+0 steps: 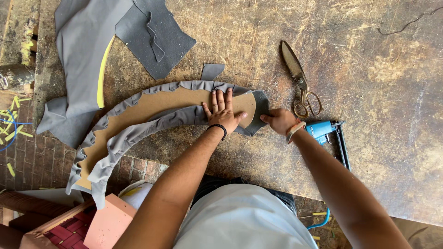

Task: The person staples gray fabric onto a curved cardboard frame using a pneumatic staple gun, then trims excess fabric with shears. The person repeats this process along the frame, folding and securing the fabric edges.

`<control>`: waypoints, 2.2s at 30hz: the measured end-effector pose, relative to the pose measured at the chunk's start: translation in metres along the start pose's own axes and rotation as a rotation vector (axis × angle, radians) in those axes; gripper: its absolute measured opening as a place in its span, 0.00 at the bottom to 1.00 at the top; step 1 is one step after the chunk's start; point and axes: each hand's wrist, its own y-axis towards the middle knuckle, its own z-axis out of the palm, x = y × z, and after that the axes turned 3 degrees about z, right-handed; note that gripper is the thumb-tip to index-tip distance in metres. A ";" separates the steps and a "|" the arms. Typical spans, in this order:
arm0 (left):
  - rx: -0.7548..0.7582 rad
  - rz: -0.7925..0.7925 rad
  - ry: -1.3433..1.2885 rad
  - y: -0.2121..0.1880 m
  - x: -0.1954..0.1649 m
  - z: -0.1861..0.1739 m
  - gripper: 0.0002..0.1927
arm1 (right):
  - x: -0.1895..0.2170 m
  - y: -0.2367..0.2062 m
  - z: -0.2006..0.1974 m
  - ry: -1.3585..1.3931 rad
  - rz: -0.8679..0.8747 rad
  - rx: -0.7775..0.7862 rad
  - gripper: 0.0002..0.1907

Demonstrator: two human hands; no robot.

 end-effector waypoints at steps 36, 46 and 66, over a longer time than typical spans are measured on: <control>-0.577 0.045 -0.235 -0.016 0.001 0.025 0.23 | -0.093 -0.162 0.039 -0.260 0.272 -0.870 0.43; -0.637 0.108 -0.336 -0.032 0.021 0.000 0.14 | -0.056 -0.147 0.025 0.148 0.340 -0.513 0.36; -0.591 0.130 -0.378 -0.028 0.051 0.004 0.10 | 0.047 -0.068 0.036 -0.358 0.092 -0.142 0.14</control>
